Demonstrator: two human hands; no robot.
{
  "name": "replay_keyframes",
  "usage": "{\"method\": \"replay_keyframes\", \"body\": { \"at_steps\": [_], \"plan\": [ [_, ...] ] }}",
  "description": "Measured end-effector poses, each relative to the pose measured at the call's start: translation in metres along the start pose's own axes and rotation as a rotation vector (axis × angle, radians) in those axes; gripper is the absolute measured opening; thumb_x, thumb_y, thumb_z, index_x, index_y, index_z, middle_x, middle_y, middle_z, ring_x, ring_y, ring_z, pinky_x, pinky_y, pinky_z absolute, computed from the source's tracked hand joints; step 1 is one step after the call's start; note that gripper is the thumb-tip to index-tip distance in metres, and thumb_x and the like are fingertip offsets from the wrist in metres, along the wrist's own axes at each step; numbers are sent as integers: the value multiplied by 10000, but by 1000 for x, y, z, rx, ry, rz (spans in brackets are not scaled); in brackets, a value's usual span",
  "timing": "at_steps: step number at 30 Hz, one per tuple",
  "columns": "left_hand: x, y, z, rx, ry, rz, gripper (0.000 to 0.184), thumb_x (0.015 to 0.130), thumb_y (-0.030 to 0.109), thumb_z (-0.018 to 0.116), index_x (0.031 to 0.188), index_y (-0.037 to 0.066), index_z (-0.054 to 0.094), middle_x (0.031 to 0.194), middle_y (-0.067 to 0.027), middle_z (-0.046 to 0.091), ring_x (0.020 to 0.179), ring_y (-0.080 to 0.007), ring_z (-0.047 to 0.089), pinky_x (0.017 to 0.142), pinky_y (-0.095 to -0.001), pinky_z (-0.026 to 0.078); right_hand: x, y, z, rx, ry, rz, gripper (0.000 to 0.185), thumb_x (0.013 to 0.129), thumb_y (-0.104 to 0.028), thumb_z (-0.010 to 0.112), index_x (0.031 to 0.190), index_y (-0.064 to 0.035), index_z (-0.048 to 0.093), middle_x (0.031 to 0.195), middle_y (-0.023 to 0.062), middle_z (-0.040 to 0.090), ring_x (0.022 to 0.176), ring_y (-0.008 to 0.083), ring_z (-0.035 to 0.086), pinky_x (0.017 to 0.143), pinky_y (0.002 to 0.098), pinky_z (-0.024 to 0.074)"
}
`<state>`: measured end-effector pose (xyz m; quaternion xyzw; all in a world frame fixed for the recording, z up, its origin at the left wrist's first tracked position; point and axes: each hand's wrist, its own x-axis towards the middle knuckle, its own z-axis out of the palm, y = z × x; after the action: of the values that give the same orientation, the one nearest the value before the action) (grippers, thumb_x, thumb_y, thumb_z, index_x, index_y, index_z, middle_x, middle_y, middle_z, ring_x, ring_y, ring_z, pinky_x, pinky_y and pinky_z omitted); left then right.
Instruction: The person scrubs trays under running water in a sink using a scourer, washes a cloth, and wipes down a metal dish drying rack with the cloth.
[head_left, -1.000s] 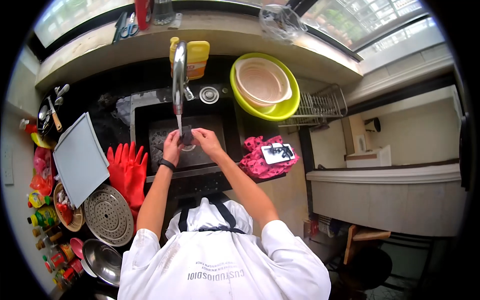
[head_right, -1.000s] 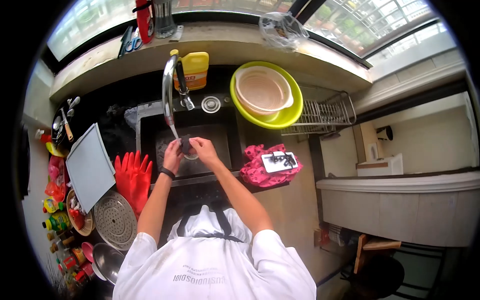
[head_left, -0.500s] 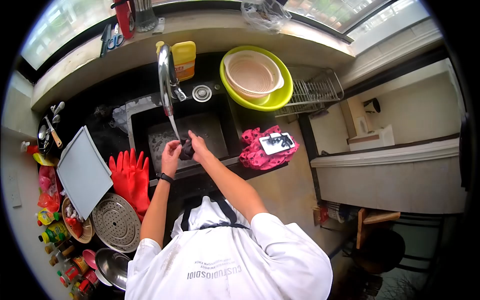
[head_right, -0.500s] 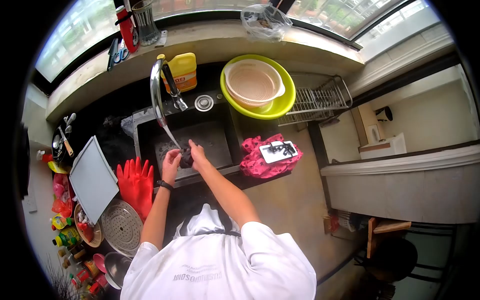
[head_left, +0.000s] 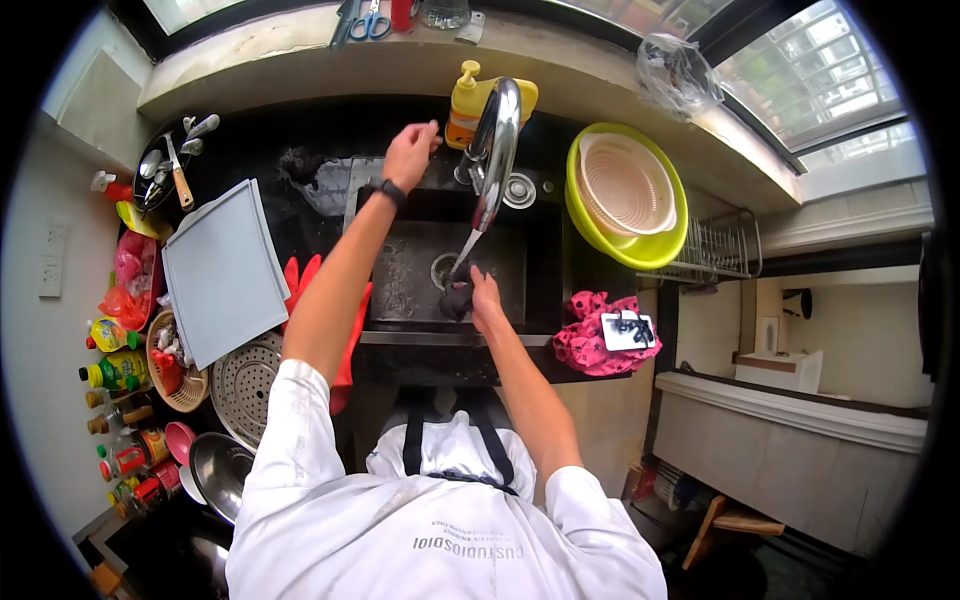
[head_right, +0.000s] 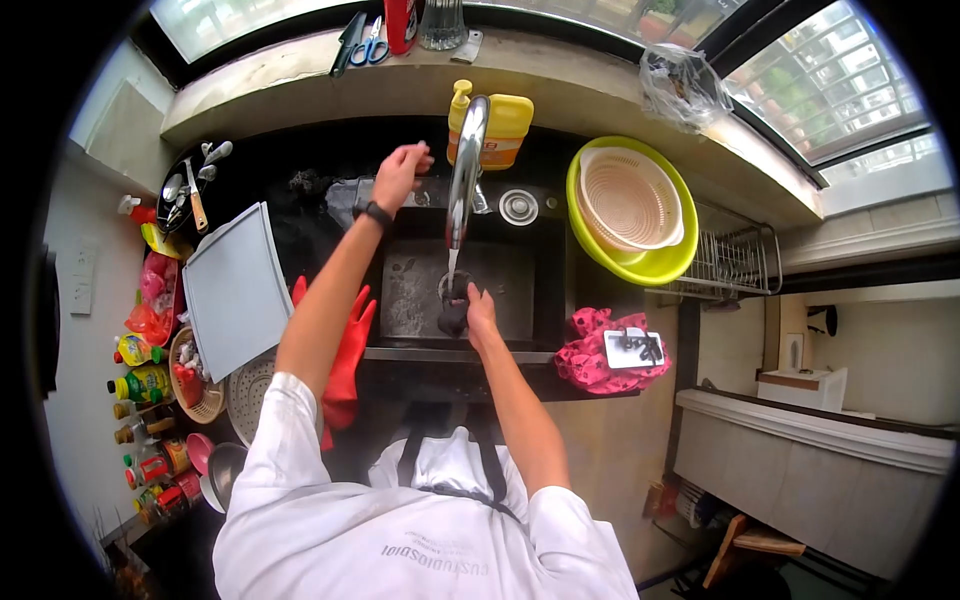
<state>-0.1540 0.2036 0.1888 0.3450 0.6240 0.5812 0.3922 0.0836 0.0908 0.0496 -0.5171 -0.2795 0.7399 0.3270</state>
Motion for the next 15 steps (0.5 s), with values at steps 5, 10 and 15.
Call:
{"method": "replay_keyframes", "body": {
  "at_steps": [5, 10, 15],
  "plan": [
    [96, 57, 35, -65, -205, -379, 694, 869, 717, 521, 1131, 86, 644, 809, 31, 617, 714, -87, 581, 648, -264, 496, -8, 11, 0, 37, 36, -21, 212, 1013, -231, 540, 1134, -61, 576, 965, 32, 637, 787, 152, 598, 736, 313, 521],
    [160, 22, 53, -93, -274, -318, 597, 916, 624, 558, 1027, 46, 660, 640, 76, 476, 528, -36, 415, 509, -196, 399, -22, 0, 3, 258, 34, 49, 251, 1015, -271, 541, 1158, -69, 582, 964, 27, 634, 806, 148, 597, 727, 302, 506],
    [159, 35, 47, -138, -194, -314, 565, 908, 587, 608, 990, 29, 657, 642, 73, 468, 514, -20, 397, 456, -153, 345, -19, -2, 10, 285, -7, 83, 278, 1011, -296, 552, 1166, -68, 590, 1024, 30, 656, 854, 146, 605, 750, 299, 509]
  ]
}}
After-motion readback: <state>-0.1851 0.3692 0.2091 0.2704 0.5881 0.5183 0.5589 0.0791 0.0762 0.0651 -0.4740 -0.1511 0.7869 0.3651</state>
